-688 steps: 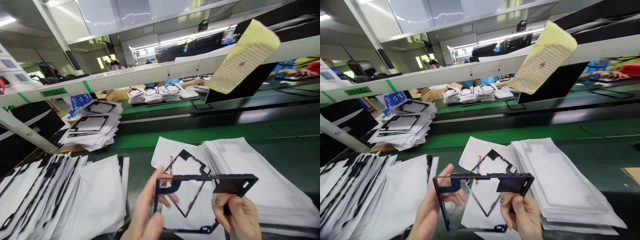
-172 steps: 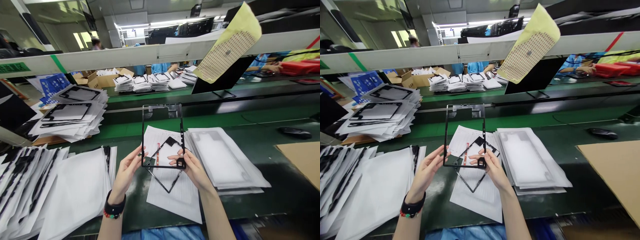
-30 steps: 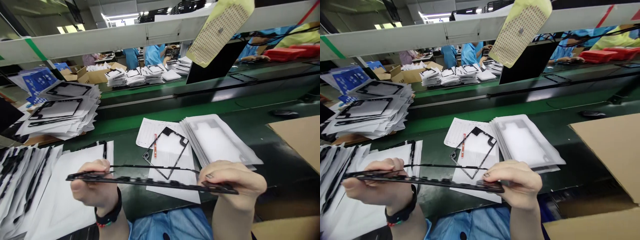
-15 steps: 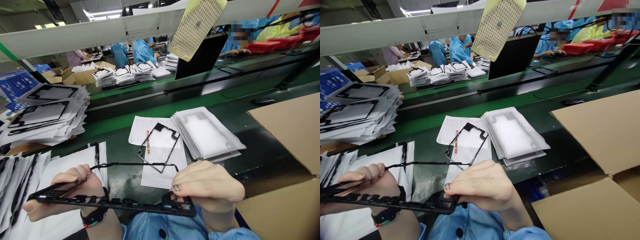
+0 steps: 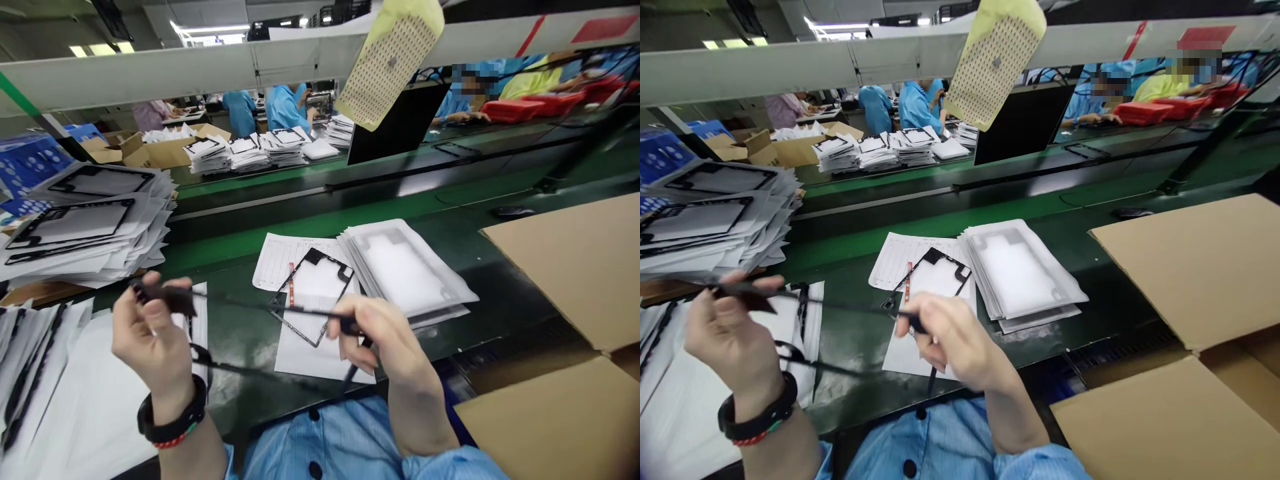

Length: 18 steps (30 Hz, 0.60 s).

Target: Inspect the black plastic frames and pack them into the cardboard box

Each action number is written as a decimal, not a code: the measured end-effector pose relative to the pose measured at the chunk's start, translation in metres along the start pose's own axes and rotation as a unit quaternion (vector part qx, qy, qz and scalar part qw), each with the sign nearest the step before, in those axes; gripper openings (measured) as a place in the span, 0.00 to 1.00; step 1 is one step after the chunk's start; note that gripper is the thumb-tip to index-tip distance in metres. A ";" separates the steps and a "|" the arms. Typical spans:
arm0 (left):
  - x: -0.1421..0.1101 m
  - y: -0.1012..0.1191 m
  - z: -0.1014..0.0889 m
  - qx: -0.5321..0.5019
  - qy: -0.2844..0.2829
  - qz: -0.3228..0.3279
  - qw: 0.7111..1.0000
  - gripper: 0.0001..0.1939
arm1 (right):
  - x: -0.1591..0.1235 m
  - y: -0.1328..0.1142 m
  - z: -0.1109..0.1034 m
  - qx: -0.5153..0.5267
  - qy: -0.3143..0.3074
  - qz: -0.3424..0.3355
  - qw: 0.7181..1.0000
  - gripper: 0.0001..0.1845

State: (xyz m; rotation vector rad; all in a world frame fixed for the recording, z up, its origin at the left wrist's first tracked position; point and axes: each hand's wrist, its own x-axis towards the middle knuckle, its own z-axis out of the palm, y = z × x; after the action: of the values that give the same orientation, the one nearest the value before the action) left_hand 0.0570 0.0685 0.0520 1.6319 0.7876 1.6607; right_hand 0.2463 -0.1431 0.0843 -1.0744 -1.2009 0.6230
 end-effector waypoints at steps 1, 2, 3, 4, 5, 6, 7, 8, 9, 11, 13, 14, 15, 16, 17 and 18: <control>-0.006 0.004 0.004 0.015 0.039 0.001 0.999 0.23 | 0.003 0.004 -0.002 0.073 0.032 0.038 0.996 0.20; -0.014 0.009 0.007 0.014 0.065 -0.018 0.998 0.30 | 0.005 0.007 -0.003 0.135 0.058 0.061 0.987 0.19; -0.024 0.013 0.009 -0.005 0.066 -0.057 0.996 0.35 | 0.007 0.011 -0.004 0.181 0.072 0.074 0.978 0.19; -0.033 0.017 0.009 -0.043 0.038 -0.110 0.992 0.34 | 0.009 0.014 -0.004 0.212 0.074 0.084 0.971 0.17; -0.040 0.022 0.009 -0.092 -0.016 -0.173 0.980 0.27 | 0.010 0.016 -0.004 0.233 0.070 0.097 0.965 0.16; -0.046 0.026 0.009 -0.138 -0.077 -0.232 0.960 0.18 | 0.011 0.017 -0.002 0.250 0.059 0.111 0.960 0.14; -0.048 0.030 0.009 -0.174 -0.132 -0.285 0.933 0.13 | 0.012 0.017 -0.001 0.267 0.044 0.122 0.955 0.13; -0.047 0.034 0.009 -0.205 -0.171 -0.334 0.904 0.13 | 0.012 0.016 0.001 0.285 0.027 0.125 0.950 0.12; -0.042 0.037 0.009 -0.236 -0.185 -0.380 0.875 0.14 | 0.011 0.015 0.003 0.300 0.011 0.123 0.946 0.11; -0.028 0.044 0.012 -0.307 -0.158 -0.480 0.807 0.12 | 0.009 0.009 0.006 0.312 -0.012 0.107 0.944 0.12; -0.013 0.050 0.016 -0.392 -0.109 -0.582 0.704 0.11 | 0.005 0.002 0.008 0.282 -0.022 0.090 0.955 0.19; -0.007 0.053 0.018 -0.438 -0.087 -0.624 0.642 0.12 | 0.001 -0.002 0.008 0.257 -0.024 0.075 0.963 0.23; -0.003 0.056 0.020 -0.482 -0.069 -0.653 0.581 0.13 | -0.002 -0.004 0.009 0.232 -0.026 0.052 0.971 0.26; -0.001 0.058 0.022 -0.521 -0.056 -0.670 0.525 0.13 | -0.005 -0.006 0.008 0.209 -0.029 0.021 0.977 0.28; -0.001 0.061 0.024 -0.553 -0.049 -0.679 0.480 0.13 | -0.009 -0.007 0.008 0.190 -0.033 -0.013 0.981 0.29; -0.002 0.063 0.026 -0.577 -0.045 -0.685 0.443 0.13 | -0.011 -0.006 0.007 0.174 -0.035 -0.046 0.983 0.30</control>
State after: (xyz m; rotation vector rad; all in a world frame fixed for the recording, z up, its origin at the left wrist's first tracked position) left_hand 0.0798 0.0288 0.1022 -0.1907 0.3641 0.4022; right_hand 0.2351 -0.1528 0.0853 -0.7046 -1.1441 0.7720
